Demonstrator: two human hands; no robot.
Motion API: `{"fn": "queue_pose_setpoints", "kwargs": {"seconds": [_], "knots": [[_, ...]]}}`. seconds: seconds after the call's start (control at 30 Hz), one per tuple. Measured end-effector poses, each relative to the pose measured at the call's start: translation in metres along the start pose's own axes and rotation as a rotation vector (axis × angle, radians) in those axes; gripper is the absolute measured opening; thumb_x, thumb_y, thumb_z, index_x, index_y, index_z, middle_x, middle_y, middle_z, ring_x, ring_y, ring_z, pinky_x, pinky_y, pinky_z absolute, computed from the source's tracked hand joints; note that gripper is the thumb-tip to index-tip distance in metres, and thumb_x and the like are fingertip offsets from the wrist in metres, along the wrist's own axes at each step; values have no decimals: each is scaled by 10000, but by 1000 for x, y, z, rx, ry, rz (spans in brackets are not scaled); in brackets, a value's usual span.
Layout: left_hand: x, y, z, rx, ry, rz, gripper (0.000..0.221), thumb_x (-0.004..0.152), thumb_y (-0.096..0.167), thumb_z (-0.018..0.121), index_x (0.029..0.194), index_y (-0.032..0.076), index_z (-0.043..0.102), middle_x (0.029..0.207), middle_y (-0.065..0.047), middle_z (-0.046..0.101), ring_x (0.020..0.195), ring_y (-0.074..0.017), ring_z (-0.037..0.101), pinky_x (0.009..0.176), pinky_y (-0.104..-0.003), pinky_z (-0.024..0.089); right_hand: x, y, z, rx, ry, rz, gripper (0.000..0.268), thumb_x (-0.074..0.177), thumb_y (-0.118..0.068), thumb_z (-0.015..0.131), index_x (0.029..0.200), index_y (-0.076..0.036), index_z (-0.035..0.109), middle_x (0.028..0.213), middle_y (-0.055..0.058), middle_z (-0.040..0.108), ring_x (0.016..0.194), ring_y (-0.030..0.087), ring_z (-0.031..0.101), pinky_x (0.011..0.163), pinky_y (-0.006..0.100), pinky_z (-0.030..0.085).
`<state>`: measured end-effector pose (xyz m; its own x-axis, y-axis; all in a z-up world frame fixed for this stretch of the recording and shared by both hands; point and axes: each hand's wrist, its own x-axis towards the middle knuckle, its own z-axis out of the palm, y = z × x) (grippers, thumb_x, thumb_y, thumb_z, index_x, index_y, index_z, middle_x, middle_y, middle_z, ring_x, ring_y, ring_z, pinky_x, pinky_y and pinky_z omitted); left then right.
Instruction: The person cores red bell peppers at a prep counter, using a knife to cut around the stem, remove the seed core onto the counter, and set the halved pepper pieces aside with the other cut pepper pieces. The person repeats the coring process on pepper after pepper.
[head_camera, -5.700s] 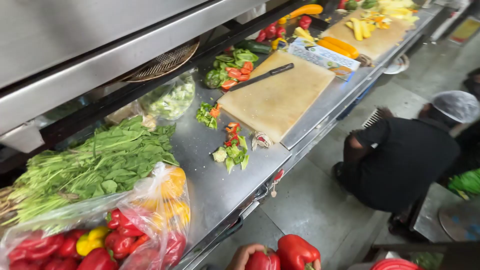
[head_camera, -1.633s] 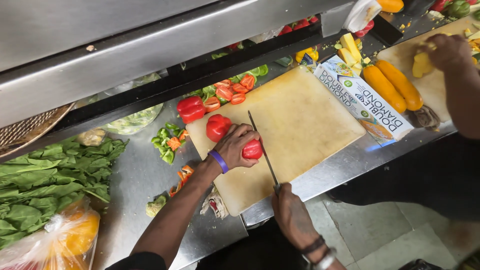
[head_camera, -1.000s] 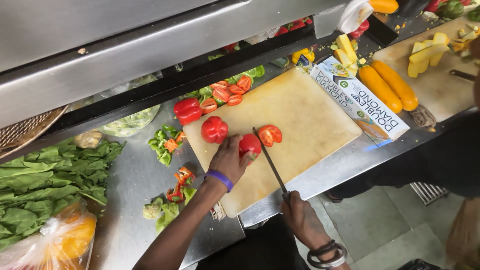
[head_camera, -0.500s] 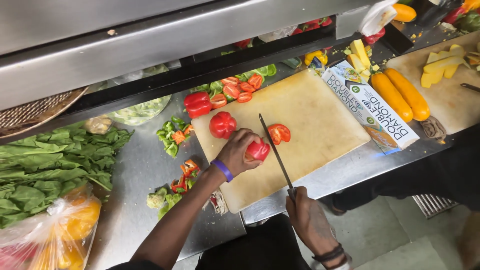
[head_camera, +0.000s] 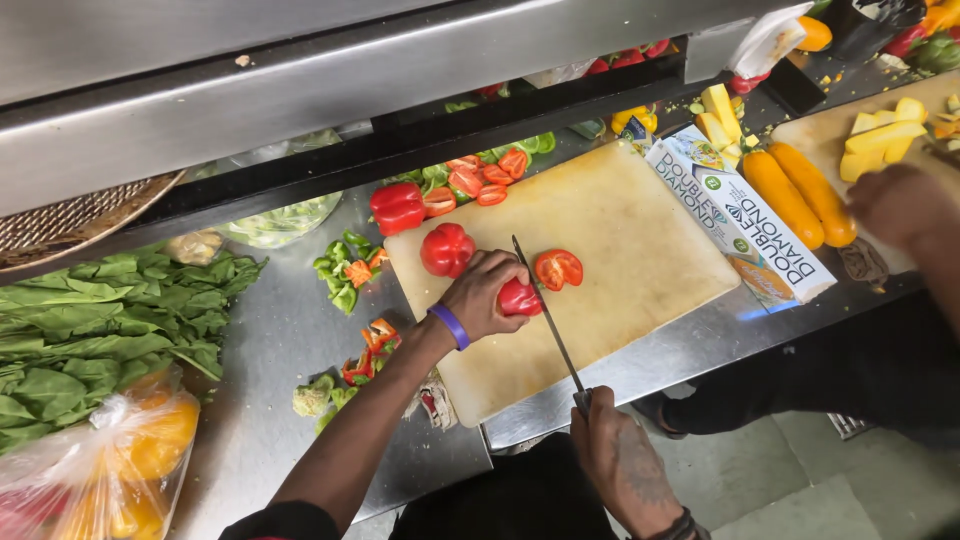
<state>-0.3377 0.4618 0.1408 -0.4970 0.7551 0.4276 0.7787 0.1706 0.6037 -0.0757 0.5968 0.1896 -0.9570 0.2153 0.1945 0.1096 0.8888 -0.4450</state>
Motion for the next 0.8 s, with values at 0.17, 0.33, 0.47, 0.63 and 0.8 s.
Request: {"fn": "queue_pose_setpoints", "kwargs": {"seconds": [0.17,0.33,0.47,0.63,0.8], "knots": [[2,-1,-1,-21,15,12,563,616,219,912,1067,124,588,1176,-94,614,1119,-336,562,1007,-443,463,15,13,24,8,-76,90,283,918,-186,672,1033,15,511,609,180,620,578,381,641,509,486,479],[1,-5,5,-25,25,27,551,608,205,913,1049,129,591,1155,-88,625,1110,-328,577,999,-442,462,37,20,53,34,60,-161,330,923,-107,590,1141,120,492,625,213,604,559,402,622,484,477,481],[-5,-8,2,-27,34,4,571,591,204,921,1053,134,592,1146,-89,620,1114,-328,576,994,-449,467,-5,44,81,-107,-34,-53,290,975,-140,606,1109,101,516,628,199,610,569,388,628,493,473,485],[-26,-8,0,-59,45,-39,578,628,222,930,1072,119,574,1149,-96,591,1134,-333,581,999,-453,480,-51,58,84,-4,-51,161,369,894,-198,669,1115,67,539,671,231,661,632,430,653,533,505,487],[-66,-25,0,-30,89,-79,612,664,204,925,1170,76,605,1295,-166,496,1237,-370,545,1034,-435,514,-26,60,56,225,-181,244,255,909,-181,667,1008,18,542,695,227,692,670,444,673,566,518,508]]}}
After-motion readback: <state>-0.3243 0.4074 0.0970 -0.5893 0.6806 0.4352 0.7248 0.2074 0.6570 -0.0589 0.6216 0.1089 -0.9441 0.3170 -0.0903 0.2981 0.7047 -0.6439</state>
